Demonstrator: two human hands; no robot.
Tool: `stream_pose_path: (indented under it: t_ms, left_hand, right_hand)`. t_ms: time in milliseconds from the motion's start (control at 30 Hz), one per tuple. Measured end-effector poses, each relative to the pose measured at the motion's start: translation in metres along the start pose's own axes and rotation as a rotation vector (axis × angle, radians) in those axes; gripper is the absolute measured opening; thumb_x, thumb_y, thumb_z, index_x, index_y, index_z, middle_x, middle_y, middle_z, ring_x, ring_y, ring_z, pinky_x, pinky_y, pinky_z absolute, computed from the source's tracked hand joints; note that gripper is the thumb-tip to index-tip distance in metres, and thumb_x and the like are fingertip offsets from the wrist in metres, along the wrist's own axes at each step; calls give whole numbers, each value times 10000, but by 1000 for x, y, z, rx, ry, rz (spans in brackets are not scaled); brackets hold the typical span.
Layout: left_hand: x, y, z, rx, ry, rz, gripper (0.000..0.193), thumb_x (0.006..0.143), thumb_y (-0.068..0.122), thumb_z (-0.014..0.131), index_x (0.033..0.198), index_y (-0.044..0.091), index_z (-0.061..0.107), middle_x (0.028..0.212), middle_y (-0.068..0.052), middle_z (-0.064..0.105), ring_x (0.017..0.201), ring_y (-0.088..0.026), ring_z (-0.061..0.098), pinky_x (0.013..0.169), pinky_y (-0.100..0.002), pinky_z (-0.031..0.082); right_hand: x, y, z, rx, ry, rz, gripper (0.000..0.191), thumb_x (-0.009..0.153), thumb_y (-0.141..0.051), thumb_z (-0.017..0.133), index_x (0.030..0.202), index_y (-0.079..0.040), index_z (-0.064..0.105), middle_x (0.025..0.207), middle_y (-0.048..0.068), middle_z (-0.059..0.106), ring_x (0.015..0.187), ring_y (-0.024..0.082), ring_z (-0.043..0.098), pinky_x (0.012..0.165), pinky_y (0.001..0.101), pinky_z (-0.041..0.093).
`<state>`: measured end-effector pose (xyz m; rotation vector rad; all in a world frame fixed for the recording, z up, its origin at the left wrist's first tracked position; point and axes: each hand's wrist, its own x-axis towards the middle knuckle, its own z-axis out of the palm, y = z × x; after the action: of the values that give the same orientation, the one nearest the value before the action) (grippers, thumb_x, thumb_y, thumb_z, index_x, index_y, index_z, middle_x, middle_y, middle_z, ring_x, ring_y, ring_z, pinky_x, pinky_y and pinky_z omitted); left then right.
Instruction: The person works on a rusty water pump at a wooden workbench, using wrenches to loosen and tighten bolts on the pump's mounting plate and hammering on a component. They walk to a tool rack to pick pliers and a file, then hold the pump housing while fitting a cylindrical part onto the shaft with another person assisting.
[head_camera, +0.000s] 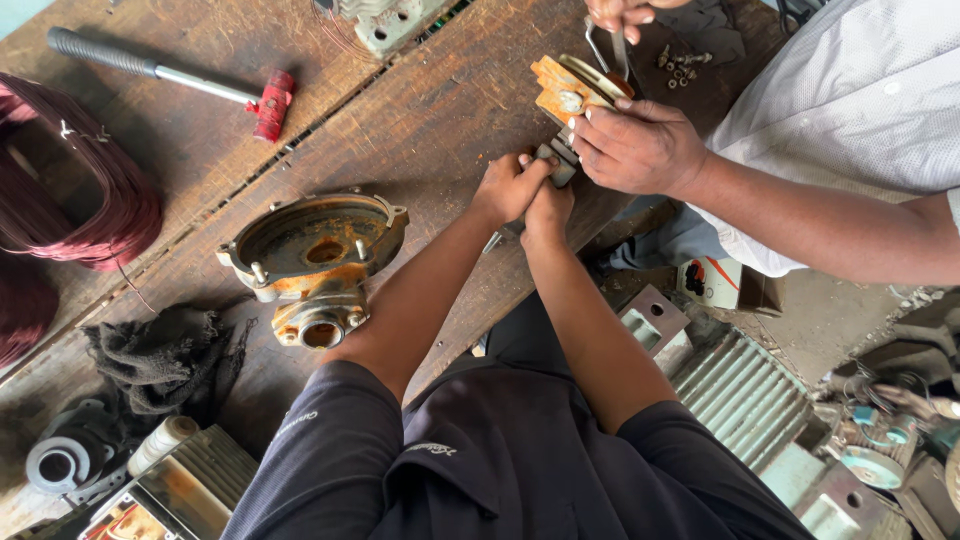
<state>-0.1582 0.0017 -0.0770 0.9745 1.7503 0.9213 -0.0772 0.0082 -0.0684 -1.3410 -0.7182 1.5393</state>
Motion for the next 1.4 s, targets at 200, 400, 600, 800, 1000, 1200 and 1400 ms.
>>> stream_pose_path:
  t_ms: [200, 400, 600, 800, 1000, 1200, 1400]
  left_hand:
    - [-2, 1, 2, -42, -9, 6, 629, 789, 585, 599, 1002, 13, 752, 964, -271, 750, 1002, -393, 730, 888, -459, 538]
    - [-2, 3, 1, -51, -8, 5, 618, 796, 575, 606, 1008, 13, 754, 972, -266, 754, 1007, -386, 732, 897, -455, 538]
    - [-3, 4, 2, -42, -8, -5, 625, 791, 580, 612, 1017, 16, 756, 988, -265, 753, 1027, -386, 728, 912, -452, 535]
    - [-6, 8, -3, -35, 5, -12, 621, 792, 580, 615, 1032, 23, 752, 1005, -266, 751, 1044, -390, 722, 920, -452, 535]
    - [-18, 8, 6, 31, 53, 24, 675, 799, 601, 604, 1185, 54, 687, 1044, -262, 747, 1064, -407, 709, 912, -461, 539]
    - [-8, -2, -2, -195, -167, 85, 826, 849, 741, 601, 1297, 48, 638, 1131, -193, 753, 1074, -343, 729, 933, -434, 561]
    - [7, -21, 0, -610, -474, -210, 875, 813, 796, 575, 1372, 124, 618, 1197, -131, 665, 1019, -250, 632, 877, -426, 499]
  right_hand:
    - [0, -1, -2, -7, 19, 29, 698, 778, -279, 864, 1337, 20, 572, 1210, 83, 680, 1052, 163, 669, 869, 321, 552]
    - [4, 3, -3, 15, 6, 4, 671, 784, -261, 869, 1317, 23, 578, 1203, 92, 677, 1042, 168, 666, 869, 327, 552]
    - [3, 1, -3, 32, -4, -9, 640, 789, -242, 865, 1305, 12, 585, 1189, 80, 678, 1028, 162, 663, 857, 322, 549]
    - [-3, -3, 1, 20, -15, -12, 595, 808, -237, 859, 1283, 11, 601, 1158, 69, 684, 1003, 153, 664, 836, 315, 549]
    - [1, -2, -7, 98, -119, 26, 543, 827, -217, 851, 1261, -3, 605, 1113, 69, 677, 966, 176, 661, 814, 343, 555]
    - [8, -9, -26, 222, -249, 125, 461, 834, -226, 795, 1210, -19, 628, 1097, 72, 701, 975, 186, 693, 817, 346, 580]
    - [12, -16, -48, 191, -313, 199, 461, 823, -193, 803, 1210, -14, 626, 1043, 79, 681, 912, 212, 679, 770, 358, 583]
